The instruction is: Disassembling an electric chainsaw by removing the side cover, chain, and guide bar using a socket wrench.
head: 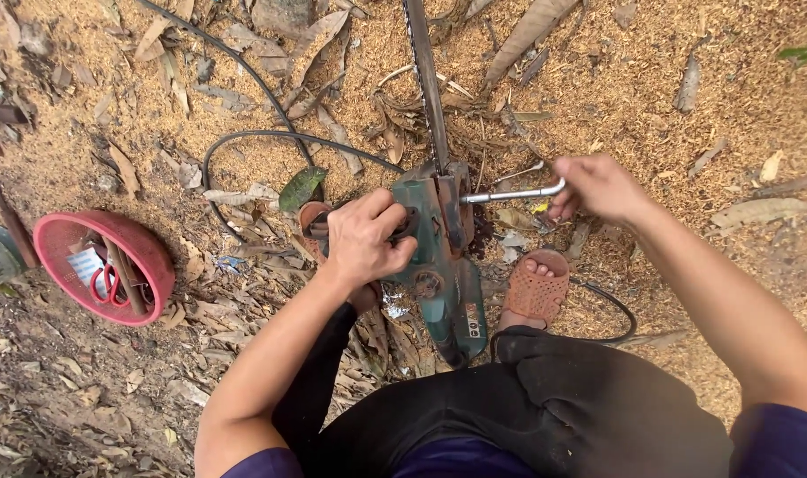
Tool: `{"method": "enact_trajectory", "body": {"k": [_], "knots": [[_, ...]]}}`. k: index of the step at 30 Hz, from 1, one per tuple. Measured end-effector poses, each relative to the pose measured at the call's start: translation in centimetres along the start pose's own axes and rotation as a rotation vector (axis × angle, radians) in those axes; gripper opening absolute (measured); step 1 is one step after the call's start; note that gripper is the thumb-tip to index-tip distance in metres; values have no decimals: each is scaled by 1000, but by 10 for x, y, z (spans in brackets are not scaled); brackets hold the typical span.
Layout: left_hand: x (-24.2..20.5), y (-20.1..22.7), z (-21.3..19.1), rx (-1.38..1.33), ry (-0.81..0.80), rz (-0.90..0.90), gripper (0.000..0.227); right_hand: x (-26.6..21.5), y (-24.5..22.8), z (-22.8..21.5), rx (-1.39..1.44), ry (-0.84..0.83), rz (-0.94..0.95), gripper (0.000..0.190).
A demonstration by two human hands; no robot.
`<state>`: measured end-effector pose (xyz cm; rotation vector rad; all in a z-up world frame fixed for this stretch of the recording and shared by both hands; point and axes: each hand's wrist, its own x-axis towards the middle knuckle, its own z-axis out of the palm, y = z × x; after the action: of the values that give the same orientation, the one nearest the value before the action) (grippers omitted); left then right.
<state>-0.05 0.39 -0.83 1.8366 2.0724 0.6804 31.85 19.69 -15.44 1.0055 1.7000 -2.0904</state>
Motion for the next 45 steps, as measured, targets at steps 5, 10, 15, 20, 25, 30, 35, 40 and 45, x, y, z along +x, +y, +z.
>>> {"method": "enact_trajectory", "body": {"k": [5, 10, 15, 20, 25, 30, 35, 40, 45], "knots": [[1, 2, -5, -16, -22, -17, 18, -1, -18, 19, 212, 184, 258, 41], [0, 2, -3, -20, -20, -25, 19, -7, 41, 19, -268, 239, -208, 58], [1, 1, -4, -19, -21, -7, 18, -6, 85, 3, -531, 222, -491, 39], [0, 3, -4, -28, -16, -22, 19, -31, 0, 10, 100, 78, 149, 49], [2, 4, -6, -38, -26, -26, 19, -37, -44, 21, -336, 178, -59, 37], [4, 6, -7, -38, -20, -25, 19, -30, 30, 0, -741, 120, -529, 30], [8, 11, -11, -57, -40, -37, 19, -26, -11, 0, -497, 57, -165, 29], [8, 10, -12, -67, -35, -30, 19, -10, -42, 10, 311, 160, 322, 43], [7, 8, -8, -69, -34, -40, 18, -13, -20, 15, 69, 238, -11, 36]]}}
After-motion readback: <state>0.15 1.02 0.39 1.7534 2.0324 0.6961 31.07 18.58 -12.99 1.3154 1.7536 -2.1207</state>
